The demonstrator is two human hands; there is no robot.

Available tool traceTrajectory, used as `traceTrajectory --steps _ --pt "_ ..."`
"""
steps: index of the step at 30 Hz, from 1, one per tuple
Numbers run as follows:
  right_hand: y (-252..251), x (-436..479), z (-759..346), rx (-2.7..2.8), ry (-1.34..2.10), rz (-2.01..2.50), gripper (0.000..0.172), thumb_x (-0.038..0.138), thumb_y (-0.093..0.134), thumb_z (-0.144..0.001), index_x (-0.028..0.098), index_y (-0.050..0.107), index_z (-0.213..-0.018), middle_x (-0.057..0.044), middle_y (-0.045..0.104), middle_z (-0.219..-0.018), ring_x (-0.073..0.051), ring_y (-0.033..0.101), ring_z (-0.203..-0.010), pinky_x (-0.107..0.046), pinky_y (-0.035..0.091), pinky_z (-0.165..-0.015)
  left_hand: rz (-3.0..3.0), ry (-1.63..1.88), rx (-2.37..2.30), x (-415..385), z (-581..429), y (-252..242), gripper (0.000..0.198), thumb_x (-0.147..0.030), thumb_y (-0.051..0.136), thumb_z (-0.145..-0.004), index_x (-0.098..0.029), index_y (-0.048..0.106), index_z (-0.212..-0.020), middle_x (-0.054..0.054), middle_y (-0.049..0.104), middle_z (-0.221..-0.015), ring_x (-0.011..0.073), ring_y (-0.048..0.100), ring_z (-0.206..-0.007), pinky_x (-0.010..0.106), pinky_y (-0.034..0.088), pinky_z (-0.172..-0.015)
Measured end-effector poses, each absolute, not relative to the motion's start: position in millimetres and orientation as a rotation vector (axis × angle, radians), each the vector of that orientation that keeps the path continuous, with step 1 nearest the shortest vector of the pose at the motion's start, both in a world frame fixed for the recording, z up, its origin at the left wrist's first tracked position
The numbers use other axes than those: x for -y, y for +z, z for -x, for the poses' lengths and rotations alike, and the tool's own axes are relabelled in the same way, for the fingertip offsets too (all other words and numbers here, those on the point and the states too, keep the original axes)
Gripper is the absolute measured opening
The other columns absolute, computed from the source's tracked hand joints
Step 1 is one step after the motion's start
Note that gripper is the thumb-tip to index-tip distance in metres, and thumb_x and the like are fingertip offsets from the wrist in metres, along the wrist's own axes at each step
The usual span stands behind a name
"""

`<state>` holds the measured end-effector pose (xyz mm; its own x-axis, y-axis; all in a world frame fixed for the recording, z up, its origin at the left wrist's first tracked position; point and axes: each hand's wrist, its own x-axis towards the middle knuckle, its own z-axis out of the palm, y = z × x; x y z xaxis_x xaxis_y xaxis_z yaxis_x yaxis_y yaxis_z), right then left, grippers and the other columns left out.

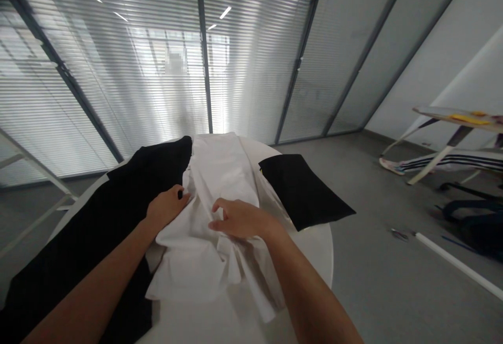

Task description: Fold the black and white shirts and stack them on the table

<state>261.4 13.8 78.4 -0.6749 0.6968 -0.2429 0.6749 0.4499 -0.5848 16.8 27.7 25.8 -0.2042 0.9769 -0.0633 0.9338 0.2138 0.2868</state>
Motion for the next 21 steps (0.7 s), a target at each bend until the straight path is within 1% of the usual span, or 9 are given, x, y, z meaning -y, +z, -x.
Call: traceTrajectory --steps 2,3,5,6,8,12,15,18,21 --pt "74 -10 -253 2.733 0.774 1.295 0.048 0.056 0.061 -0.080 0.022 0.056 -0.114 -0.004 0.066 -0.084 -0.021 0.061 -0.078 -0.029 0.038 -0.066 -1.838 0.269 -2.319 -29 -21 26 0.047 -0.053 0.039 -0.089 -0.017 0.055 -0.114 0.019 0.066 -0.109 0.0344 0.064 -0.101 0.042 0.047 -0.078" --pt "72 -8 -250 2.780 0.704 1.303 0.047 0.054 0.062 -0.078 0.022 0.057 -0.113 -0.005 0.067 -0.086 -0.023 0.061 -0.081 -0.029 0.038 -0.067 -1.847 0.276 -2.349 -30 -23 26 0.046 -0.052 0.040 -0.089 -0.015 0.055 -0.113 0.020 0.065 -0.111 0.0343 0.064 -0.101 0.042 0.047 -0.079" --pt "68 -7 -247 2.849 0.640 1.289 0.040 0.042 0.062 -0.079 0.023 0.057 -0.114 -0.006 0.067 -0.089 -0.024 0.061 -0.085 -0.030 0.037 -0.067 -1.842 0.285 -2.380 -33 -23 25 0.044 -0.049 0.040 -0.089 -0.014 0.055 -0.110 0.021 0.064 -0.113 0.0344 0.064 -0.101 0.043 0.048 -0.078" --pt "66 -8 -246 2.864 0.628 1.276 0.038 0.035 0.060 -0.079 0.023 0.057 -0.115 -0.006 0.067 -0.090 -0.024 0.062 -0.086 -0.029 0.036 -0.067 -1.831 0.288 -2.375 -35 -22 24 0.042 -0.048 0.040 -0.090 -0.014 0.055 -0.109 0.020 0.064 -0.112 0.0344 0.064 -0.101 0.043 0.048 -0.078" --pt "65 -9 -248 2.865 0.636 1.260 0.040 0.024 0.055 -0.076 0.024 0.056 -0.116 -0.006 0.067 -0.092 -0.023 0.062 -0.086 -0.028 0.035 -0.066 -1.817 0.310 -2.329 -38 -17 22 0.036 -0.044 0.040 -0.089 -0.017 0.057 -0.106 0.017 0.066 -0.109 0.0337 0.064 -0.101 0.043 0.047 -0.079" --pt "69 -12 -256 2.864 0.742 1.275 0.045 0.022 0.055 -0.073 0.025 0.055 -0.118 -0.005 0.067 -0.093 -0.022 0.061 -0.083 -0.027 0.034 -0.062 -1.735 0.413 -2.227 -46 -4 18 0.028 -0.042 0.045 -0.087 -0.021 0.063 -0.096 0.012 0.069 -0.104 0.0307 0.064 -0.099 0.039 0.047 -0.079" --pt "70 -12 -260 2.879 0.786 1.287 0.051 0.022 0.056 -0.070 0.025 0.053 -0.121 -0.005 0.066 -0.091 -0.022 0.061 -0.081 -0.028 0.034 -0.061 -1.659 0.587 -2.164 -51 2 15 0.027 -0.040 0.047 -0.086 -0.020 0.063 -0.093 0.011 0.070 -0.099 0.0256 0.065 -0.095 0.033 0.047 -0.077" --pt "70 -13 -261 2.867 0.829 1.279 0.053 0.022 0.058 -0.068 0.025 0.053 -0.121 -0.005 0.066 -0.092 -0.022 0.060 -0.082 -0.027 0.034 -0.062 -1.576 0.752 -2.075 -53 3 13 0.026 -0.035 0.043 -0.088 -0.016 0.060 -0.094 0.010 0.069 -0.081 0.0198 0.066 -0.078 0.028 0.048 -0.067" --pt "70 -16 -261 2.821 0.899 1.256 0.050 0.020 0.056 -0.068 0.024 0.056 -0.117 -0.004 0.066 -0.092 -0.020 0.059 -0.081 -0.027 0.035 -0.063 -1.454 0.826 -1.974 -54 2 12 0.028 -0.033 0.040 -0.090 -0.014 0.056 -0.101 0.003 0.061 -0.061 0.0157 0.060 -0.055 0.025 0.046 -0.054"
